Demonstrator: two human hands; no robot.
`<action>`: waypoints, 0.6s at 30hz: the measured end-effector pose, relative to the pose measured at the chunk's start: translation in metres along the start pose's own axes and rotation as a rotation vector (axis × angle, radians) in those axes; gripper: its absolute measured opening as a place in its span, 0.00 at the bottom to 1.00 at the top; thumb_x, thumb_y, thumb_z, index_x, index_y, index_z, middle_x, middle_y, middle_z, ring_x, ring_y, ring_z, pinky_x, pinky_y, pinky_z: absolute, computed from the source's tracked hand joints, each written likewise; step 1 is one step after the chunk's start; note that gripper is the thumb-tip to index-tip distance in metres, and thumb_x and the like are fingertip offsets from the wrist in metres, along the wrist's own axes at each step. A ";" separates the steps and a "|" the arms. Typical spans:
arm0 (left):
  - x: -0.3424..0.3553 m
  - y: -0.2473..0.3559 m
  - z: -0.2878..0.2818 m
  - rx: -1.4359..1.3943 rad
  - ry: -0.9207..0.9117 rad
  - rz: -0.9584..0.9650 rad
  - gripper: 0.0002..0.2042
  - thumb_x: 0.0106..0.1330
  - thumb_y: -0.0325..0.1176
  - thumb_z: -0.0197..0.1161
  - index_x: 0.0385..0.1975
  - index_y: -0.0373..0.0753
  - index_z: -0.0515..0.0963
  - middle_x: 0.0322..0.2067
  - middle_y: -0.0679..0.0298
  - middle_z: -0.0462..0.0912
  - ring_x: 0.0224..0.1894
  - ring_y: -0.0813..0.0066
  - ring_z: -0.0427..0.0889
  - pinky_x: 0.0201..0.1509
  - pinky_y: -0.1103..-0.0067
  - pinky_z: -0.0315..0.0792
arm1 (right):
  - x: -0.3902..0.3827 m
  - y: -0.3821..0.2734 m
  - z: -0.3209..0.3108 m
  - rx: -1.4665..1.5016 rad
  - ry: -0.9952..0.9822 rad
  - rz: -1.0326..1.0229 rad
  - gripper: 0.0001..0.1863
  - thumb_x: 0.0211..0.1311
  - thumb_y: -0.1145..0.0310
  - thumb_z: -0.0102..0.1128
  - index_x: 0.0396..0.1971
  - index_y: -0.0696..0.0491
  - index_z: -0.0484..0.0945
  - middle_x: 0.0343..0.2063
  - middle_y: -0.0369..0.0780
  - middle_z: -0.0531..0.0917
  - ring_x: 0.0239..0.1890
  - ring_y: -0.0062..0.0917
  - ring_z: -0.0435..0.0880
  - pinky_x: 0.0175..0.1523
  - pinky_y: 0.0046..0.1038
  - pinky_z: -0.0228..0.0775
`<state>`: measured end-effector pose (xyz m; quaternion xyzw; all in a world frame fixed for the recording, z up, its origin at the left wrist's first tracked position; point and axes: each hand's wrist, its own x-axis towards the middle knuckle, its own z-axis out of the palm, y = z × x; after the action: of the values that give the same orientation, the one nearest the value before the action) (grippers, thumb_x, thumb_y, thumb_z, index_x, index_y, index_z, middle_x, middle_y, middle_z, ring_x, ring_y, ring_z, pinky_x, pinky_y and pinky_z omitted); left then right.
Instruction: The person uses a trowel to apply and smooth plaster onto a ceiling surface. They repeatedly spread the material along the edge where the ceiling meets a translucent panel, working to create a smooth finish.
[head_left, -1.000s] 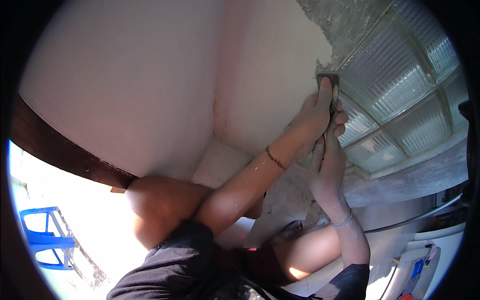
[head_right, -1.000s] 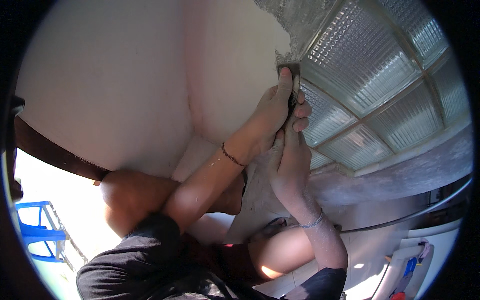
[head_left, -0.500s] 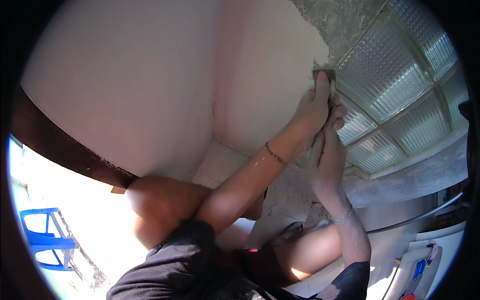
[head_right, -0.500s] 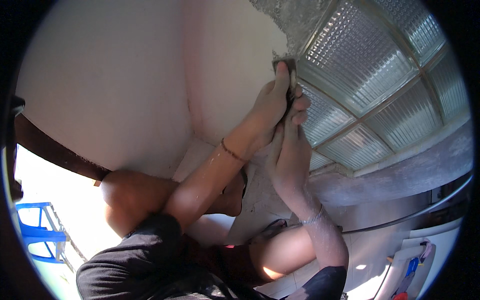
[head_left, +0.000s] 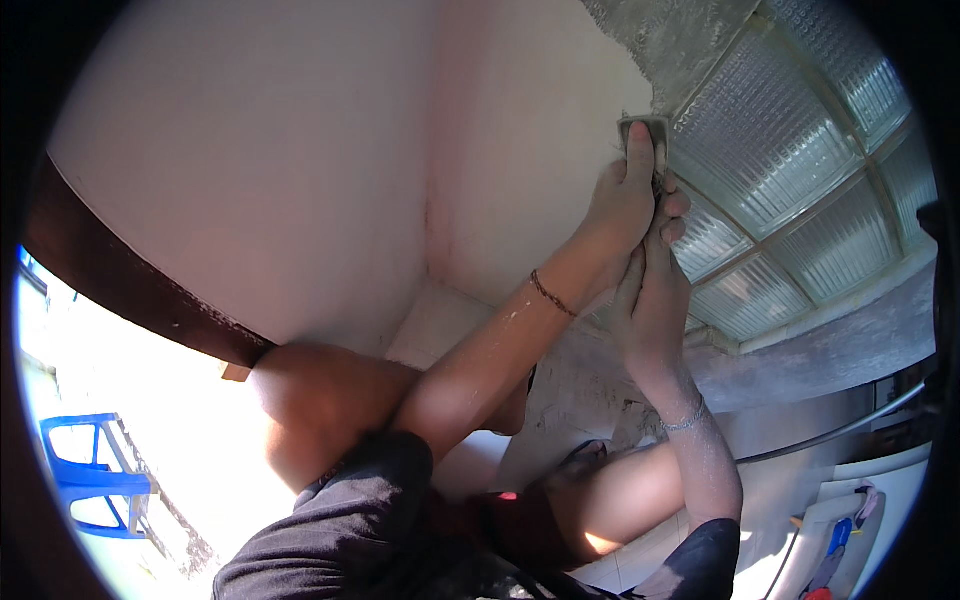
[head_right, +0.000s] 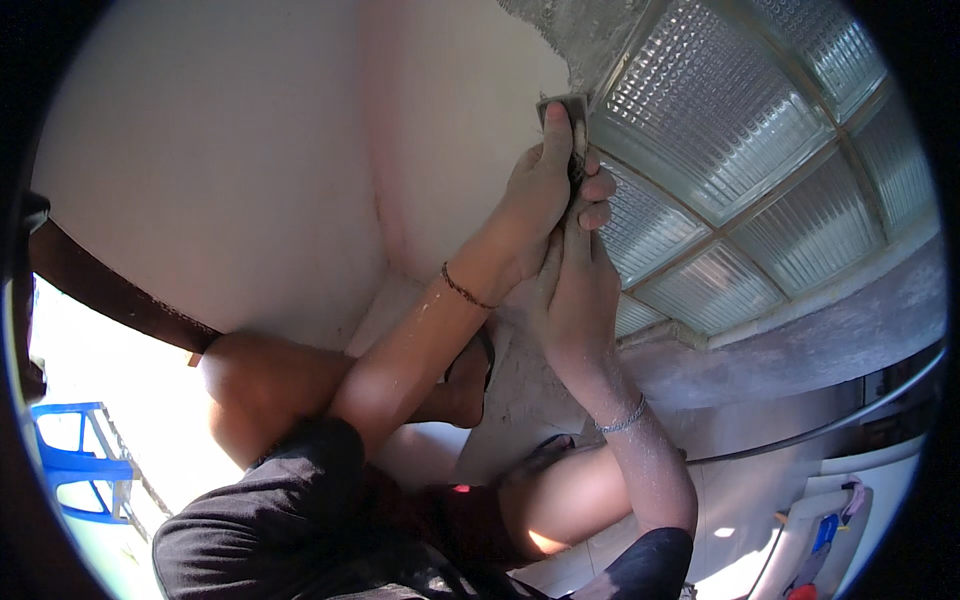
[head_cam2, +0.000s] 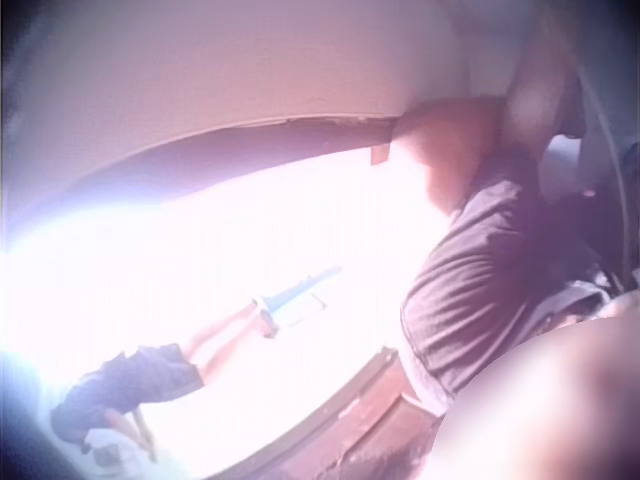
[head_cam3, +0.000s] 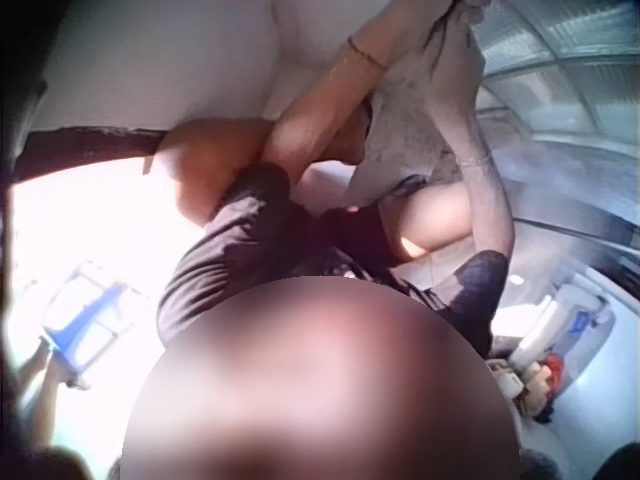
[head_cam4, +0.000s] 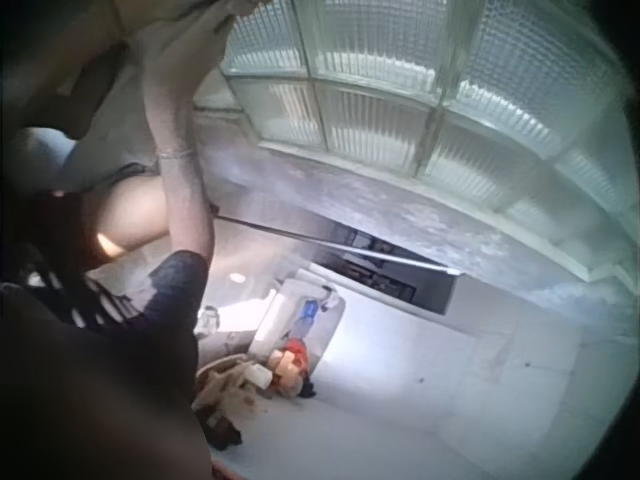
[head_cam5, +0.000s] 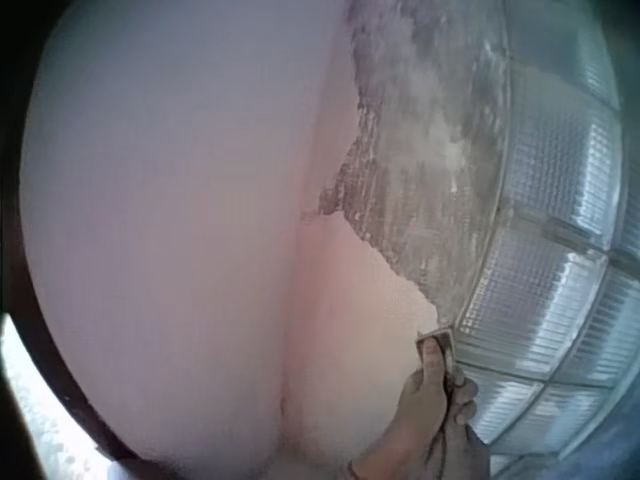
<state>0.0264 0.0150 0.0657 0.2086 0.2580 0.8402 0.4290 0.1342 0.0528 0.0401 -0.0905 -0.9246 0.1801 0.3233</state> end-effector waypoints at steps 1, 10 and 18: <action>0.000 0.001 0.000 0.005 -0.037 0.081 0.30 0.70 0.68 0.40 0.30 0.41 0.63 0.20 0.67 0.66 0.19 0.76 0.66 0.22 0.81 0.65 | 0.001 0.000 0.001 0.006 0.001 -0.034 0.24 0.72 0.75 0.39 0.66 0.65 0.59 0.50 0.60 0.78 0.51 0.52 0.81 0.50 0.41 0.75; 0.004 -0.001 -0.004 0.003 -0.036 -0.012 0.30 0.71 0.67 0.39 0.31 0.40 0.64 0.20 0.66 0.67 0.19 0.74 0.66 0.24 0.80 0.67 | -0.001 0.005 0.002 0.048 -0.020 0.026 0.23 0.71 0.73 0.44 0.64 0.65 0.62 0.47 0.61 0.76 0.47 0.57 0.79 0.47 0.46 0.73; -0.007 -0.015 -0.014 0.000 -0.016 -0.064 0.30 0.70 0.68 0.41 0.31 0.41 0.64 0.20 0.67 0.67 0.20 0.76 0.67 0.24 0.81 0.67 | -0.021 0.018 0.011 -0.018 -0.001 0.003 0.25 0.72 0.75 0.42 0.68 0.62 0.58 0.43 0.57 0.80 0.44 0.52 0.82 0.44 0.41 0.74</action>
<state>0.0311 0.0131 0.0451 0.2068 0.2612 0.8243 0.4578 0.1442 0.0600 0.0129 -0.0948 -0.9262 0.1723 0.3217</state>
